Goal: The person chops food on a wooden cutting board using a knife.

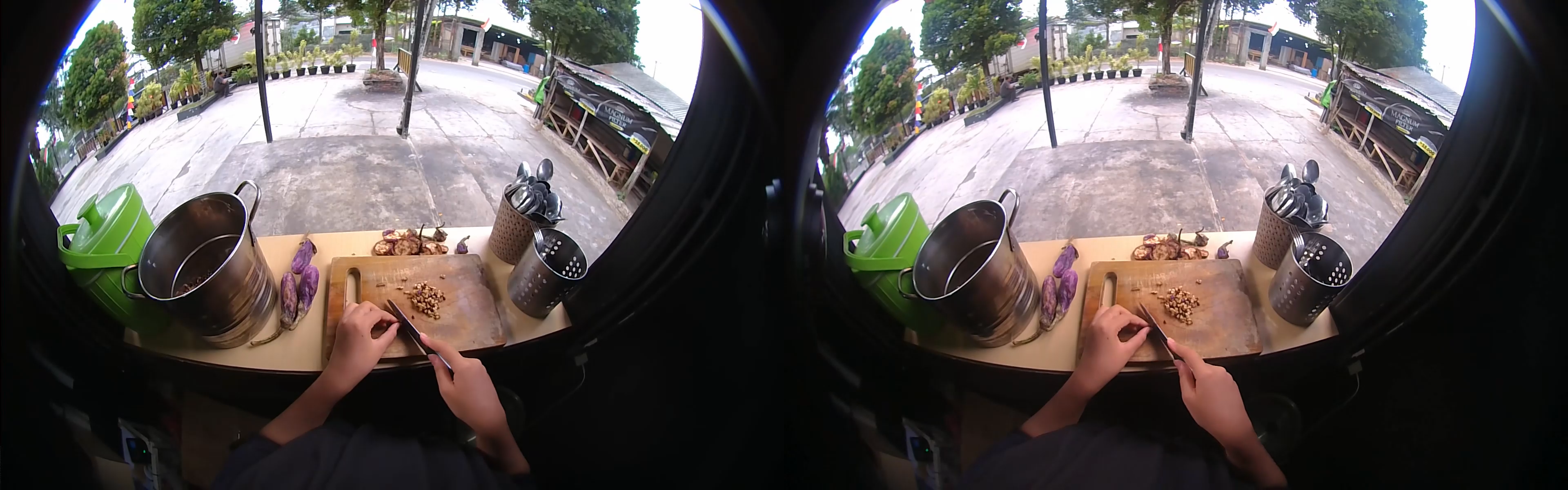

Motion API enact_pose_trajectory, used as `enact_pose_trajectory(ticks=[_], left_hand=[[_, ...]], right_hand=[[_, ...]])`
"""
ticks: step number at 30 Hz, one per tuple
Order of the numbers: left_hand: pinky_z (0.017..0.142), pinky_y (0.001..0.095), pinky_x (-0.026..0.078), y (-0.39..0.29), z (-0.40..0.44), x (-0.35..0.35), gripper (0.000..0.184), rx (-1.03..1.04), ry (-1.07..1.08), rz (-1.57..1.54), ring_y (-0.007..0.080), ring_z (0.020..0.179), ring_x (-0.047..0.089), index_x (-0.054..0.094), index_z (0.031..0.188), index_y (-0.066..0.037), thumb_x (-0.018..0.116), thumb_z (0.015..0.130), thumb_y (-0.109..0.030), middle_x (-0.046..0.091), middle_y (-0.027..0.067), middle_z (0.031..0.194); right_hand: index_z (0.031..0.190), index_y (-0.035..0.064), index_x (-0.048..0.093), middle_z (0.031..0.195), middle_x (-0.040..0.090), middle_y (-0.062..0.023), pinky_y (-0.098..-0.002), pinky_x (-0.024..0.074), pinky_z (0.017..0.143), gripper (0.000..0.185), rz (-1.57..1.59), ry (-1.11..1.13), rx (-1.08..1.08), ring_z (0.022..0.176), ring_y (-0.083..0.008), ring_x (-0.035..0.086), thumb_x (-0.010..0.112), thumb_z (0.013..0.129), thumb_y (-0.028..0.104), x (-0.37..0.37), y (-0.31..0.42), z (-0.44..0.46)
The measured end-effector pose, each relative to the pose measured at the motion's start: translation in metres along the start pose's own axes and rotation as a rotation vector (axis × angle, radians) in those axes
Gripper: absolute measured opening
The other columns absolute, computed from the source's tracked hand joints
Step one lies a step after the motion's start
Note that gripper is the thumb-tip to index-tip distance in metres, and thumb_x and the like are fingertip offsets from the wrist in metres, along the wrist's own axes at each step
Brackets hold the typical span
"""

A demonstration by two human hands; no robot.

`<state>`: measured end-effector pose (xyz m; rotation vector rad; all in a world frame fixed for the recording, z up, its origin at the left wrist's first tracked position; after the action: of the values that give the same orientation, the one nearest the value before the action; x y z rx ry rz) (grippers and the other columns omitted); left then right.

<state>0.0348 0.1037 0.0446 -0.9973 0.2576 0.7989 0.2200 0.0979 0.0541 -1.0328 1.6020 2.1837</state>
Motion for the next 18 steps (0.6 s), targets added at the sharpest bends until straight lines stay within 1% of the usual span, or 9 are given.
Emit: enact_pose_trajectory(ticks=[3, 4, 7, 9, 10, 12, 13, 15, 18], left_hand=[[0.079, 0.0386, 0.051, 0.001, 0.001, 0.001, 0.01, -0.007, 0.034, 0.002, 0.0274, 0.087, 0.062, 0.075, 0.09, -0.004, 0.08, 0.082, -0.008, 0.067, 0.0079, 0.087], [0.079, 0.0386, 0.051, 0.002, 0.001, 0.0, 0.01, -0.007, 0.032, 0.002, 0.0274, 0.087, 0.062, 0.075, 0.09, -0.004, 0.08, 0.082, -0.008, 0.067, 0.0079, 0.087], [0.079, 0.0383, 0.052, 0.002, 0.001, -0.001, 0.01, -0.016, 0.029, -0.053, 0.0277, 0.088, 0.063, 0.075, 0.09, -0.004, 0.08, 0.083, -0.008, 0.067, 0.0085, 0.088], [0.079, 0.0379, 0.053, 0.005, 0.001, -0.002, 0.011, -0.064, 0.046, -0.061, 0.0276, 0.088, 0.064, 0.075, 0.092, -0.003, 0.08, 0.083, -0.007, 0.068, 0.0088, 0.089], [0.079, 0.0379, 0.053, 0.005, 0.001, -0.001, 0.011, -0.063, 0.048, -0.061, 0.0276, 0.088, 0.064, 0.075, 0.092, -0.003, 0.08, 0.083, -0.007, 0.068, 0.0088, 0.089], [0.079, 0.0374, 0.053, 0.003, 0.001, -0.002, 0.012, -0.04, 0.043, -0.04, 0.0271, 0.088, 0.064, 0.076, 0.092, -0.003, 0.08, 0.082, -0.007, 0.068, 0.0088, 0.089], [0.079, 0.0374, 0.053, 0.003, 0.001, -0.002, 0.012, -0.04, 0.043, -0.04, 0.0271, 0.088, 0.064, 0.076, 0.092, -0.003, 0.08, 0.082, -0.007, 0.068, 0.0088, 0.089], [0.079, 0.0377, 0.053, 0.004, 0.001, -0.002, 0.011, -0.058, 0.044, -0.052, 0.0269, 0.088, 0.064, 0.076, 0.092, -0.003, 0.08, 0.082, -0.007, 0.068, 0.0085, 0.088], [0.079, 0.0378, 0.052, 0.003, 0.001, -0.003, 0.01, -0.029, 0.02, -0.043, 0.0266, 0.087, 0.063, 0.076, 0.09, -0.004, 0.08, 0.081, -0.007, 0.068, 0.0079, 0.087]], right_hand=[[0.135, 0.0175, 0.067, 0.075, 0.058, -0.0263, -0.0382, 0.0471, 0.06, 0.034, 0.033, -0.016, 0.011, 0.059, -0.0396, 0.051, 0.064, 0.102, 0.015, -0.006, -0.002, 0.001], [0.135, 0.0175, 0.067, 0.075, 0.058, -0.0263, -0.0382, 0.0471, 0.06, 0.034, 0.032, -0.016, 0.009, 0.059, -0.0396, 0.051, 0.064, 0.102, 0.015, -0.006, -0.002, 0.0], [0.135, 0.0166, 0.066, 0.078, 0.06, -0.0266, -0.0379, 0.0477, 0.061, 0.034, 0.039, -0.069, -0.02, 0.061, -0.0401, 0.052, 0.064, 0.102, 0.014, -0.009, 0.003, -0.002], [0.134, 0.015, 0.067, 0.082, 0.063, -0.0266, -0.0382, 0.0496, 0.063, 0.033, 0.057, -0.062, -0.043, 0.066, -0.0422, 0.058, 0.064, 0.101, 0.013, -0.008, 0.009, -0.004], [0.134, 0.015, 0.067, 0.082, 0.063, -0.0266, -0.0382, 0.0496, 0.063, 0.033, 0.058, -0.064, -0.041, 0.066, -0.0422, 0.058, 0.064, 0.101, 0.013, -0.007, 0.009, -0.005], [0.133, 0.0143, 0.066, 0.086, 0.066, -0.0265, -0.0398, 0.0518, 0.066, 0.032, 0.059, -0.05, -0.053, 0.073, -0.0443, 0.063, 0.063, 0.102, 0.013, -0.004, 0.008, -0.005], [0.133, 0.0143, 0.066, 0.086, 0.066, -0.0265, -0.0398, 0.0518, 0.066, 0.032, 0.059, -0.05, -0.053, 0.073, -0.0443, 0.063, 0.063, 0.102, 0.013, -0.004, 0.009, -0.006], [0.133, 0.0145, 0.066, 0.089, 0.067, -0.0267, -0.0417, 0.0529, 0.068, 0.032, 0.024, -0.018, -0.008, 0.081, -0.0449, 0.066, 0.063, 0.102, 0.013, -0.002, 0.007, -0.006], [0.135, 0.0156, 0.065, 0.09, 0.067, -0.0268, -0.0427, 0.0528, 0.068, 0.033, 0.009, -0.008, -0.002, 0.081, -0.0452, 0.066, 0.063, 0.102, 0.013, 0.002, 0.005, -0.007]])
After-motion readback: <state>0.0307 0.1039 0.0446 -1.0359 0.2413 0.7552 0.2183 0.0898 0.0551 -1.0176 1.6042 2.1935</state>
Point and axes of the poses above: each hand's wrist, its own z-axis towards the middle knuckle, its own x-axis out of the palm, y = z × x, the point moved 10 cm from there along z, towards the middle knuckle
